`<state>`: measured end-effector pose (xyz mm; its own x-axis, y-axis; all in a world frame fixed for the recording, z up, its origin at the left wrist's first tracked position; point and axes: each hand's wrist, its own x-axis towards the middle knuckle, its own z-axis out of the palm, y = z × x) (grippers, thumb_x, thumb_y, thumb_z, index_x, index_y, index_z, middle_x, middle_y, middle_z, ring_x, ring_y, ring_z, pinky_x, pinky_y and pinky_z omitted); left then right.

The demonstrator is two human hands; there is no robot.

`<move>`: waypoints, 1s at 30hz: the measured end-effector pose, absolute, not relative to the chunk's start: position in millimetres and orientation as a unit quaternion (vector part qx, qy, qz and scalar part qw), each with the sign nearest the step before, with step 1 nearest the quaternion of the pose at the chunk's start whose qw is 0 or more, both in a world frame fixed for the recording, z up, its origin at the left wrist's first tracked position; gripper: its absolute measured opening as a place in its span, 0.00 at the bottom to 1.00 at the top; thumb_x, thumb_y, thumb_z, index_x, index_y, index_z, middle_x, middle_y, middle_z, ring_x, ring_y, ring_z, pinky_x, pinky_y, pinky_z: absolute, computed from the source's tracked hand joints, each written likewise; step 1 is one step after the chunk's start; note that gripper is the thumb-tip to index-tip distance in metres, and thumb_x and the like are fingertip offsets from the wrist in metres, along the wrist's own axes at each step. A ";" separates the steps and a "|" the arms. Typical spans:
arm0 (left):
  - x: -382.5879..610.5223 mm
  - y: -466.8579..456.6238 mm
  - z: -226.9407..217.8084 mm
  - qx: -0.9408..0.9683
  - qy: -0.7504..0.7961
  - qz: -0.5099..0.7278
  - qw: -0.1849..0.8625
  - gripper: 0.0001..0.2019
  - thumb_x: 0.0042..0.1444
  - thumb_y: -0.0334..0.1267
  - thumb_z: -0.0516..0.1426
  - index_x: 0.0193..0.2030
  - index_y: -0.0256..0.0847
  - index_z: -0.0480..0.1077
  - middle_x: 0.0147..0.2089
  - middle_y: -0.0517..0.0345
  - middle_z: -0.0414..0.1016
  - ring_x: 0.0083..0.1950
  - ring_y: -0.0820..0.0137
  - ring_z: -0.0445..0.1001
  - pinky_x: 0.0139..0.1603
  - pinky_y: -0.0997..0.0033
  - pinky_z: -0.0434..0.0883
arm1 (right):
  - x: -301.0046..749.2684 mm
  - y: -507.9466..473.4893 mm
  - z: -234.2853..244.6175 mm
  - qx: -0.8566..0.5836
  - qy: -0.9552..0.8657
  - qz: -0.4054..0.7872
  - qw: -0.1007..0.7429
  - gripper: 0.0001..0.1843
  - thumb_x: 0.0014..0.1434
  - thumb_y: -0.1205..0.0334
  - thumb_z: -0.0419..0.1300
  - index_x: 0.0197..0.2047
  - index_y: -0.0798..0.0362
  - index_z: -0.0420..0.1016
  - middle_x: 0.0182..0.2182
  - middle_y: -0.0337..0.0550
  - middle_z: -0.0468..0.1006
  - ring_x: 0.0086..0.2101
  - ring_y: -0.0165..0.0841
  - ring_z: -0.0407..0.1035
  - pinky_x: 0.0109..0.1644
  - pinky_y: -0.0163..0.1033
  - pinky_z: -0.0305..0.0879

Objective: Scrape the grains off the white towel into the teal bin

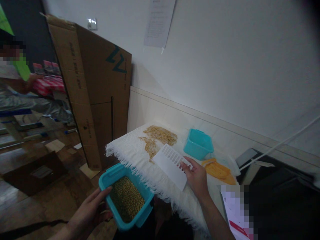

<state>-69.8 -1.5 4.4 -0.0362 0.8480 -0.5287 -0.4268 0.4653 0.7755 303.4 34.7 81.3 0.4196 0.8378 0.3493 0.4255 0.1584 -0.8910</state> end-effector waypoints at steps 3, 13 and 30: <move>-69.3 -1.2 7.0 0.198 0.533 0.475 0.672 0.35 0.36 0.54 0.83 0.49 0.41 0.82 0.31 0.56 0.85 0.26 0.65 0.81 0.26 0.68 0.82 | 300.9 31.8 81.9 -0.625 -0.507 0.173 0.568 0.29 0.56 0.35 0.72 0.46 0.53 0.90 0.28 0.46 0.87 0.27 0.43 0.79 0.34 0.44 0.76; -65.8 -3.1 6.5 0.200 0.545 0.491 0.649 0.27 0.44 0.48 0.80 0.49 0.42 0.83 0.36 0.52 0.87 0.29 0.62 0.84 0.28 0.65 0.85 | 300.2 32.5 81.0 -0.618 -0.513 0.209 0.558 0.29 0.54 0.36 0.73 0.46 0.53 0.90 0.29 0.47 0.87 0.28 0.43 0.80 0.34 0.43 0.77; -67.3 -0.1 1.3 0.191 0.543 0.487 0.657 0.29 0.48 0.47 0.79 0.55 0.42 0.81 0.37 0.52 0.87 0.33 0.60 0.86 0.30 0.64 0.85 | 265.8 30.5 94.1 -0.601 -0.591 0.138 0.520 0.20 0.64 0.46 0.67 0.48 0.50 0.92 0.31 0.45 0.90 0.26 0.39 0.80 0.31 0.39 0.75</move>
